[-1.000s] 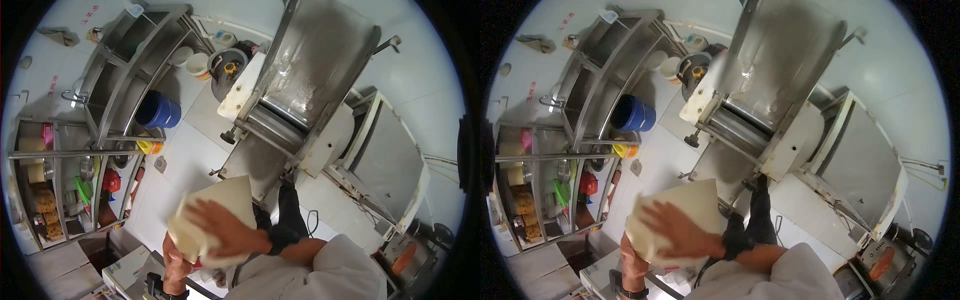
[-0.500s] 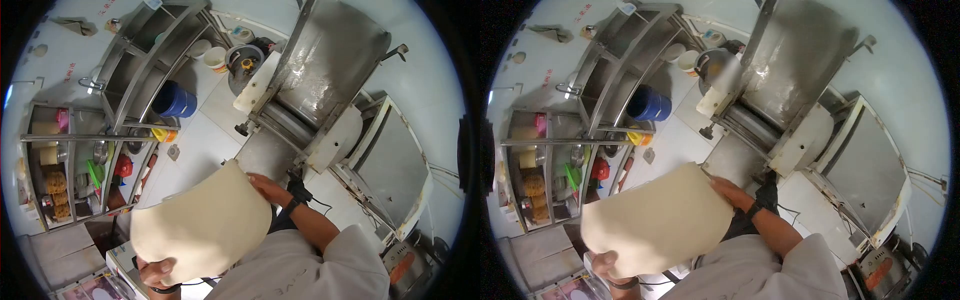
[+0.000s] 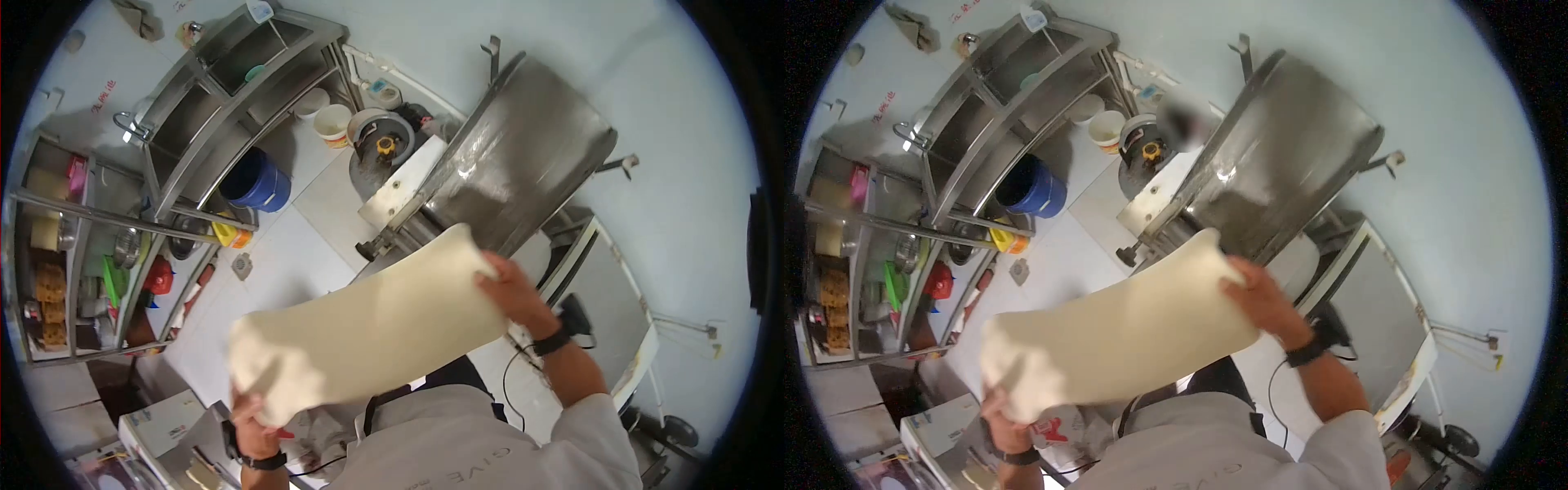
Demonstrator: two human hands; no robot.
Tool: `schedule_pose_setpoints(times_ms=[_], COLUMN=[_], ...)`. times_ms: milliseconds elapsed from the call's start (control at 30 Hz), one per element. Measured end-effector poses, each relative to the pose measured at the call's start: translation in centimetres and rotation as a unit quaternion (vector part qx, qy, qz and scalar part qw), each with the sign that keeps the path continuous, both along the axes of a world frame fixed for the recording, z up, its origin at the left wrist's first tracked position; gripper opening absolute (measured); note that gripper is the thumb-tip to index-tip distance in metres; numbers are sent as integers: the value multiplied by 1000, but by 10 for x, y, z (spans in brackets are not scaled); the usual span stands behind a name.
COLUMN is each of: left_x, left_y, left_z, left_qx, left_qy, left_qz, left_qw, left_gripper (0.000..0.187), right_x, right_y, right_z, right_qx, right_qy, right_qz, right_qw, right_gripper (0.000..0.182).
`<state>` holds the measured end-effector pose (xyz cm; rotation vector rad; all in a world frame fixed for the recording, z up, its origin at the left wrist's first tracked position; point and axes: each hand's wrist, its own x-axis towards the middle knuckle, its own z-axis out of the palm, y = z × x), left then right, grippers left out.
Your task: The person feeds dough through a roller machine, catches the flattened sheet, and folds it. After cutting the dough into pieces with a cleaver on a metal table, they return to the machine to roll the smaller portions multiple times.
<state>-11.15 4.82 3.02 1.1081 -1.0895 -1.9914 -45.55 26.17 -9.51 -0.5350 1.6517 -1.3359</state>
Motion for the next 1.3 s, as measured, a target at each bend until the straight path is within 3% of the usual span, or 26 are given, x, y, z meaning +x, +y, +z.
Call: schedule_pose_setpoints(times_ms=[67, 133, 267, 300, 433, 500, 533, 600, 633, 667, 733, 767, 833, 933, 1033, 1100, 1133, 1167, 1200, 1233, 1267, 1300], left_x=[-15, -59, -184, -214, -290, -308, -309, -304, -296, -286, -261, -249, -219, -187, -182, -200, -210, -219, -230, -240, -249, -257], left_y=[0, 9, 41, 49, 67, 65, 69, 75, 80, 84, 82, 80, 77, 69, 56, 47, 42, 39, 35, 33, 33, 31], left_z=[-66, -127, -189, -205, -241, -262, -269, -281, -284, -287, -262, -260, -263, -286, -339, -358, -372, -385, -399, -409, -418, -419], left_qx=[84, 165, 282, 274, 279, 119, 123, -117, -259, -256, -95, -95, 109, 87, 124, 178, 226, 244, 246, 312, 376, 391], left_qy=[82, 103, 217, 271, 304, 98, 101, 79, -48, -51, -28, -28, 124, 85, 45, 2, -46, -69, -64, -26, 13, 73], left_qz=[-62, -87, -117, -125, -92, -195, -190, -143, -111, -108, -111, -108, -95, -60, -41, -50, -59, -93, -95, -70, -45, -48], left_qw=[991, 977, 927, 914, 906, 969, 969, 980, 958, 959, 989, 989, 982, 991, 990, 983, 971, 963, 962, 947, 925, 916], left_gripper=[83, 70, 63, 63, 66, 74, 74, 79, 74, 74, 60, 60, 45, 33, 30, 32, 34, 45, 45, 47, 48, 49], right_x=[-44, -93, -170, -183, -222, -233, -236, -235, -233, -230, -225, -225, -226, -232, -270, -309, -300, -287, -277, -272, -262, -241], right_y=[10, 10, -9, -16, -36, -40, -43, -49, -51, -54, -55, -54, -55, -54, -43, -28, -32, -35, -39, -42, -44, -51], right_z=[46, 92, 163, 172, 180, 167, 163, 155, 153, 150, 154, 155, 160, 167, 151, 117, 121, 124, 127, 131, 135, 143], right_qx=[-11, 37, 80, 84, 70, 91, 105, 120, 121, 123, 123, 111, 99, 91, 137, 232, 235, 288, 325, 243, 247, 271], right_qy=[50, 214, 258, 256, 234, 233, 229, 235, 228, 220, 221, 220, 219, 194, 182, 350, 354, 539, 696, 720, 723, 675], right_qz=[-51, -39, -36, -44, -36, -30, -33, -21, -21, -21, -23, -28, -30, -30, -7, 75, 74, 107, 136, 103, 106, 81], right_qw=[997, 975, 962, 962, 969, 968, 967, 964, 966, 968, 967, 969, 970, 976, 974, 904, 902, 785, 626, 642, 637, 682], right_gripper=[34, 32, 31, 31, 33, 32, 32, 32, 32, 32, 33, 33, 33, 34, 35, 38, 38, 38, 39, 32, 32, 27])
